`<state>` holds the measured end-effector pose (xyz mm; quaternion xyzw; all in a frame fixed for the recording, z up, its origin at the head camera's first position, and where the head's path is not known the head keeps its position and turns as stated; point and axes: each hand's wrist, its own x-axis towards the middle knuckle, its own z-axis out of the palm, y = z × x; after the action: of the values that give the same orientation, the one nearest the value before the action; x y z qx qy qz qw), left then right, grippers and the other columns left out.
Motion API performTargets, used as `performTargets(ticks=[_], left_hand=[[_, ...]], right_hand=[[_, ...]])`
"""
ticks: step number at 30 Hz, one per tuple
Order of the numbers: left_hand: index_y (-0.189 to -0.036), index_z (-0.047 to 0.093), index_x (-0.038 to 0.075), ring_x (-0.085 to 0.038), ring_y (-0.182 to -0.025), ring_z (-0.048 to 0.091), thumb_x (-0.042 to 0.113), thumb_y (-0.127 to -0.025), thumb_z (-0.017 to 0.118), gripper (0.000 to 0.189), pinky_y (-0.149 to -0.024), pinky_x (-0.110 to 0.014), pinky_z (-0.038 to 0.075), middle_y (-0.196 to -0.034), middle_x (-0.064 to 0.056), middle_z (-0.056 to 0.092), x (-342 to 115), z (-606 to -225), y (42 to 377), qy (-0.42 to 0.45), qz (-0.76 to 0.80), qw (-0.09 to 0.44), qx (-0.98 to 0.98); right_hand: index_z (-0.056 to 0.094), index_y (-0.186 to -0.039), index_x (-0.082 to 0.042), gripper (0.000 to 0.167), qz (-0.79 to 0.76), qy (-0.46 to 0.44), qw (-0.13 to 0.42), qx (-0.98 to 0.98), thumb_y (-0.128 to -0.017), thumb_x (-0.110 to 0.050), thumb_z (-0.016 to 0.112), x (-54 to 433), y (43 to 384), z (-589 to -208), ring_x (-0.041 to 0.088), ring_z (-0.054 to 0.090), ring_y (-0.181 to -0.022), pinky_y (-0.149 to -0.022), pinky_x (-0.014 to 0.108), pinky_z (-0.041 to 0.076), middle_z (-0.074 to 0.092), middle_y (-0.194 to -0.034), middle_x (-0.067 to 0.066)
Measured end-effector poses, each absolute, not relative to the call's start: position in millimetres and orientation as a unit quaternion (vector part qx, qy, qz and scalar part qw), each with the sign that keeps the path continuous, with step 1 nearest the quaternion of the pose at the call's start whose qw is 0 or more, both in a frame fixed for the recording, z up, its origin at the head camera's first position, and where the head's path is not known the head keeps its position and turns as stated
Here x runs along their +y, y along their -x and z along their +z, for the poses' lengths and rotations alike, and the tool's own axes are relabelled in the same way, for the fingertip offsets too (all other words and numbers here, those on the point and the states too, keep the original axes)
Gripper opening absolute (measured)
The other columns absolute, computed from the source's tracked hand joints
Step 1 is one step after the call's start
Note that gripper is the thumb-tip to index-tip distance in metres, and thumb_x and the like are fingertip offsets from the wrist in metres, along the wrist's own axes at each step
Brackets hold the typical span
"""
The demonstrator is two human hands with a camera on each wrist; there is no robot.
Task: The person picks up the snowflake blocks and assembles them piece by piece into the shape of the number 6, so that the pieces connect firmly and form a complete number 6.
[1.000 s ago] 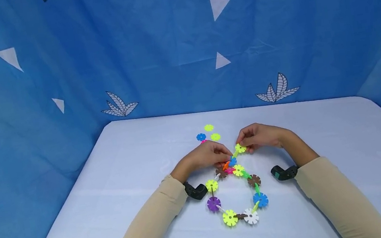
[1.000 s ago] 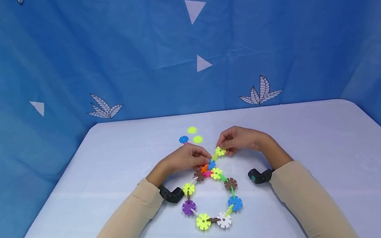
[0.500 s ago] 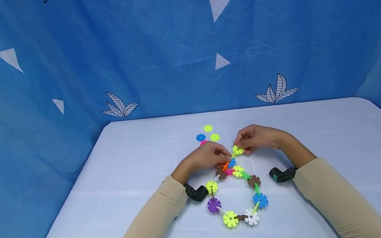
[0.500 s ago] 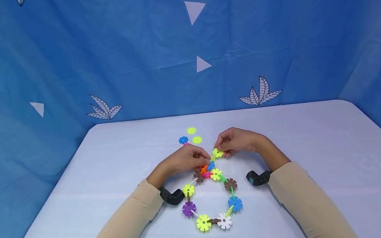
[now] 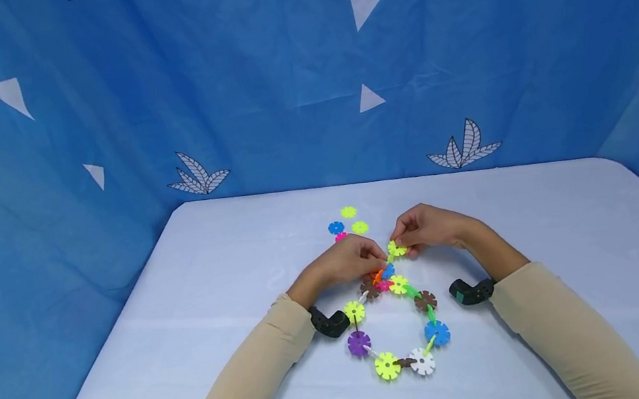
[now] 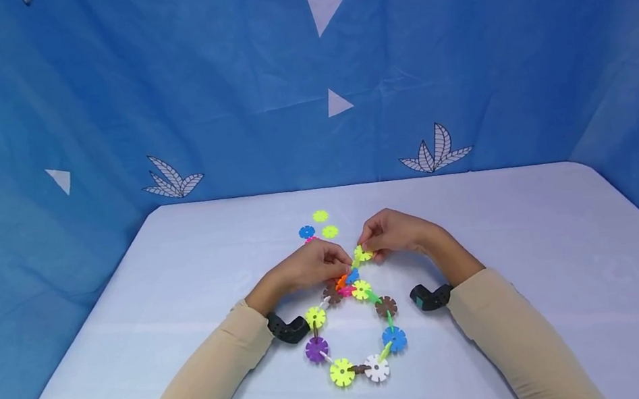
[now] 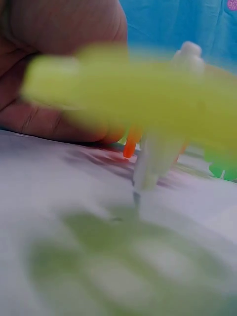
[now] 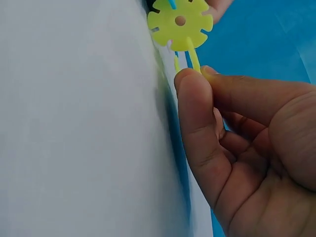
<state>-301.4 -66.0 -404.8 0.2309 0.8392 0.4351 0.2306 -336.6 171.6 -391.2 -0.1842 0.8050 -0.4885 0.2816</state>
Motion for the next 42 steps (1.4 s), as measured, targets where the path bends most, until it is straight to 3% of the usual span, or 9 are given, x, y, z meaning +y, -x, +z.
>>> performTargets(ticks=[16,27,35,39,42], left_hand=[[-0.096,0.074,0.011,-0.012,-0.073,0.058,0.014,-0.098,0.069,0.007,-0.07,-0.027,0.048,-0.082,-0.002,0.07,-66.6,-407.9,301.9,-0.238,0.455,0.225,0.828],[-0.099,0.073,0.012,-0.014,-0.069,0.057,0.019,-0.1,0.067,0.01,-0.07,-0.027,0.047,-0.076,-0.003,0.066,-69.6,-400.1,301.8,-0.24,0.451,0.254,0.821],[-0.11,0.07,0.006,-0.019,-0.075,0.059,0.018,-0.103,0.059,0.018,-0.07,-0.029,0.049,-0.085,-0.007,0.066,-83.5,-385.2,302.6,-0.281,0.416,0.246,0.829],[-0.115,0.07,0.004,-0.021,-0.08,0.062,0.018,-0.104,0.058,0.021,-0.071,-0.03,0.05,-0.092,-0.007,0.068,-90.8,-383.7,304.5,-0.26,0.422,0.23,0.838],[-0.114,0.07,0.004,-0.021,-0.081,0.063,0.017,-0.104,0.058,0.021,-0.071,-0.03,0.051,-0.094,-0.006,0.069,-90.1,-386.5,306.3,-0.254,0.428,0.231,0.836]], right_hand=[[0.069,-0.102,0.005,0.008,-0.49,0.174,0.288,0.805,-0.098,-0.001,0.064,166.3,334.8,-391.2,0.019,0.065,-0.074,-0.075,0.031,0.058,0.068,-0.088,0.01],[0.067,-0.105,0.003,0.011,-0.478,0.183,0.296,0.806,-0.099,-0.005,0.063,169.1,335.1,-393.2,0.022,0.063,-0.077,-0.076,0.032,0.057,0.064,-0.092,0.012],[0.069,-0.109,-0.003,0.018,-0.41,0.181,0.268,0.853,-0.102,-0.019,0.062,175.7,341.5,-386.8,0.024,0.06,-0.081,-0.075,0.034,0.055,0.063,-0.091,0.01],[0.068,-0.114,-0.002,0.019,-0.366,0.204,0.246,0.874,-0.101,-0.015,0.062,172.0,355.2,-377.2,0.025,0.057,-0.078,-0.071,0.034,0.051,0.062,-0.088,0.012],[0.069,-0.119,-0.004,0.022,-0.313,0.255,0.216,0.889,-0.1,-0.012,0.064,155.8,367.0,-371.7,0.026,0.059,-0.086,-0.075,0.037,0.052,0.066,-0.097,0.012]])
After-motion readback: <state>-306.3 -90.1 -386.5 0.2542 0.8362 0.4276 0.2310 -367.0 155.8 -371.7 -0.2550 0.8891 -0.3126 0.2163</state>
